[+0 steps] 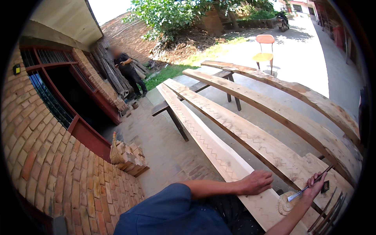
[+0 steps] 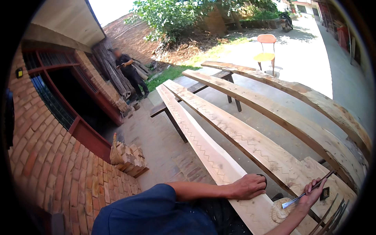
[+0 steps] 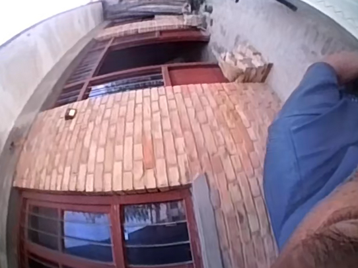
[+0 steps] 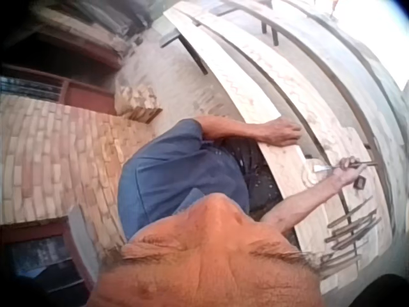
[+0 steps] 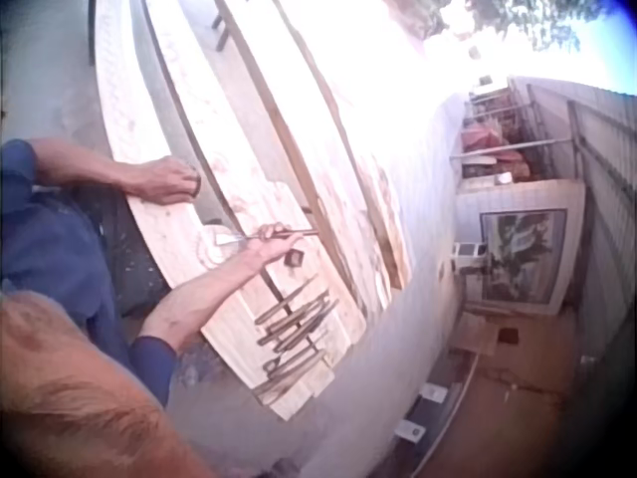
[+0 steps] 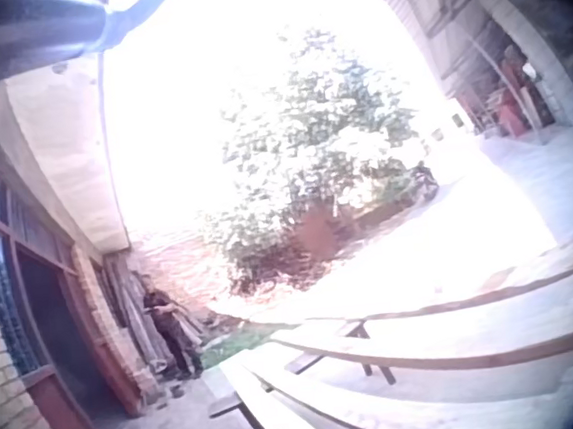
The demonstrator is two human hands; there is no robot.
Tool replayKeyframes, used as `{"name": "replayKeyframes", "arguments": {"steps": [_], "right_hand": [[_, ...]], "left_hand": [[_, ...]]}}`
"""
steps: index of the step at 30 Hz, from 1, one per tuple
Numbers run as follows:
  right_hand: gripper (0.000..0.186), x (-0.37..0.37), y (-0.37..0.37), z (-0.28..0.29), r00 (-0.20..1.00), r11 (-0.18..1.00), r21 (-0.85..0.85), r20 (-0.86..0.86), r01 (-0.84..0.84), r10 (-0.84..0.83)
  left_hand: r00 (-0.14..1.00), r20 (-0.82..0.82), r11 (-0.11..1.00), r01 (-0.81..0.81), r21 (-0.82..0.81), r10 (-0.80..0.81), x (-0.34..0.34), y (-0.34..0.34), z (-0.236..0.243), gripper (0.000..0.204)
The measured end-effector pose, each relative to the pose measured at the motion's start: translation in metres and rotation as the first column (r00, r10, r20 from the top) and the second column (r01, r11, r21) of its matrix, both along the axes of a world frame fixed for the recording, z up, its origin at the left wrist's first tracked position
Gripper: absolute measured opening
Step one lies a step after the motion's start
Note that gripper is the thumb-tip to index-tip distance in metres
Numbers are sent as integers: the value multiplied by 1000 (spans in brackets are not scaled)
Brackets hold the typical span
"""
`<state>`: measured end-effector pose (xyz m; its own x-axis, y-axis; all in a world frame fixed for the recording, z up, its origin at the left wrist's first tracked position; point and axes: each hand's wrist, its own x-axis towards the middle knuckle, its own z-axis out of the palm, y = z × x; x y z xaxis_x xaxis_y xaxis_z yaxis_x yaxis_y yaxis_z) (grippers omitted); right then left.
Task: The person carves a spiral pattern into a large wooden plank using a chisel and mallet. They repeatedly position the chisel and strike it to deepen the grooves of the design on the plank's surface.
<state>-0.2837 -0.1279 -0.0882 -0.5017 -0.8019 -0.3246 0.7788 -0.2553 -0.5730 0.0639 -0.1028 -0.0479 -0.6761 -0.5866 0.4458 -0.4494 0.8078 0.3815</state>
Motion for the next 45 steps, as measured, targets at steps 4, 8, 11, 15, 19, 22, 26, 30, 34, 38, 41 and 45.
{"name": "replayKeyframes", "arguments": {"steps": [4,8,11,15,19,22,26,30,34,38,41,45], "right_hand": [[41,-5,0,-6,1000,1000,-26,-8,-16,15],[40,-6,0,-4,999,1000,-10,-25,22,-22],[39,-2,3,4,996,998,43,-83,39,-35],[37,1,9,7,996,998,54,-82,35,-31],[38,-1,18,3,995,998,22,-83,64,-62],[35,-7,18,4,977,974,100,-76,205,-198],[37,-43,27,-11,985,996,36,-155,86,-80],[40,-21,6,22,994,999,36,-107,-2,6],[42,-16,12,33,987,997,55,-150,61,-53],[43,-10,23,38,975,978,123,-169,168,-146],[43,-5,21,43,955,963,118,-204,242,-215],[42,1,18,49,930,937,151,-247,313,-271]], "left_hand": [[1000,-2,999,21,26,-21,-1,-3,-3,24],[996,-50,996,71,61,-68,-3,-9,0,20],[989,-115,986,105,131,-90,-6,-15,0,18],[936,-338,949,193,250,-101,-32,-28,-8,17],[873,-474,935,255,247,-113,-86,-58,-17,18],[823,-559,925,282,256,-96,-134,-81,-18,18],[834,-532,883,353,310,-147,-166,-98,-10,18],[867,-443,858,394,331,-227,-156,-120,-19,19],[904,-304,668,426,610,-299,-167,-118,-11,17],[880,-266,707,475,524,-394,-166,-117,-11,14],[882,-259,722,472,506,-395,-161,-115,-14,11],[890,-226,753,455,476,-395,-161,-115,-10,12]]}}
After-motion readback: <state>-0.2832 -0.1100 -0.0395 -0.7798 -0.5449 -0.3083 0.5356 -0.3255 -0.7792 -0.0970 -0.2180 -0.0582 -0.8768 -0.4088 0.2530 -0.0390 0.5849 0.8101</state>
